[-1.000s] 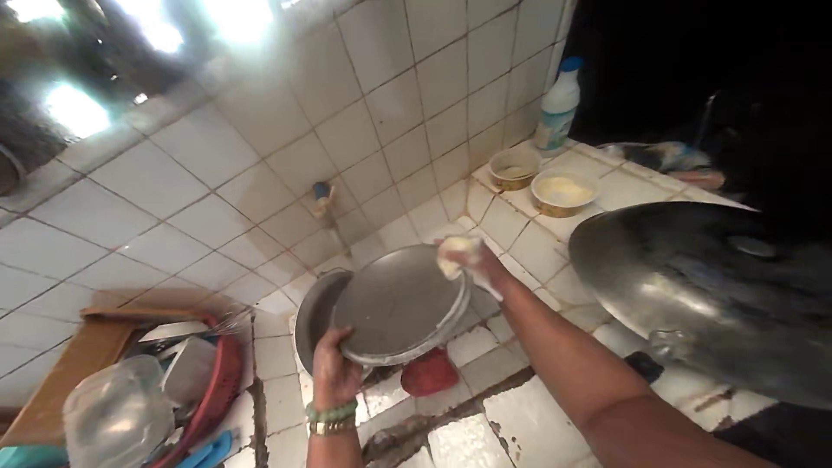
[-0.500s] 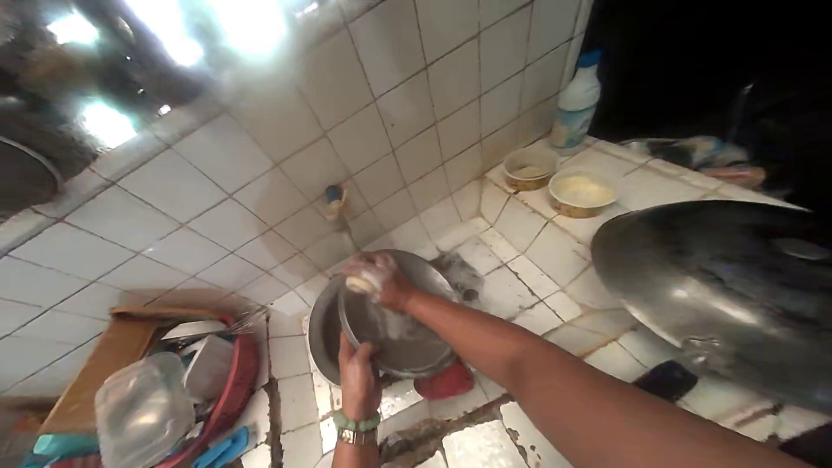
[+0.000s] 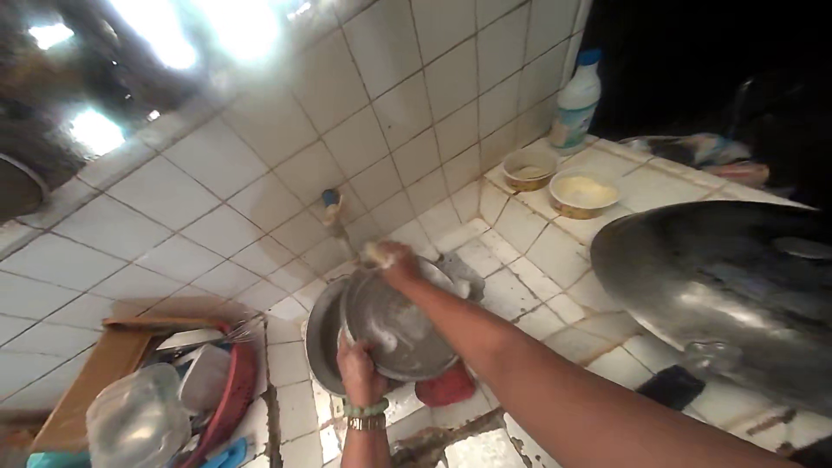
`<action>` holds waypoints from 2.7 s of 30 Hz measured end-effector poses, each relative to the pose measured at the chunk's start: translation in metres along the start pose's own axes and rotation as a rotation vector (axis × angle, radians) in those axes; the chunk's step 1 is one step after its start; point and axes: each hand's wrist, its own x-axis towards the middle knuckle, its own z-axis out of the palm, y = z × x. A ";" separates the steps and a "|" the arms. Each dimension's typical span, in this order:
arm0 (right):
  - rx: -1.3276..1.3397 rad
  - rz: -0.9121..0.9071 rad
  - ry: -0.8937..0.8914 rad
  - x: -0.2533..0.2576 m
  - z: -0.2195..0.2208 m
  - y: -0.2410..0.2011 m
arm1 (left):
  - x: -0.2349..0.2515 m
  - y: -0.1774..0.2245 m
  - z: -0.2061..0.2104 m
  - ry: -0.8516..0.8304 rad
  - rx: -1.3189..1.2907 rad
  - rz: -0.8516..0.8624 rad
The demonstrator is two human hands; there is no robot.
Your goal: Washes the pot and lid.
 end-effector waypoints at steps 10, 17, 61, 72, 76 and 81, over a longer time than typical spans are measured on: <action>0.206 -0.510 -0.261 -0.095 0.030 -0.015 | 0.034 -0.007 0.005 -0.037 -0.113 0.143; -0.131 -0.449 -0.246 -0.053 -0.028 0.051 | 0.020 -0.005 0.012 -0.043 -0.105 0.059; -0.237 -0.204 -0.373 -0.020 -0.018 0.063 | 0.010 0.013 0.025 0.045 0.059 -0.061; -0.120 0.084 -0.408 0.001 -0.056 0.029 | 0.019 0.005 -0.003 0.002 -0.071 -0.071; 0.112 0.241 -0.395 0.033 -0.117 0.045 | 0.031 -0.008 0.014 -0.004 -0.209 -0.158; -0.087 0.009 -0.235 0.015 -0.198 -0.019 | 0.031 -0.015 0.058 -0.115 -0.326 -0.283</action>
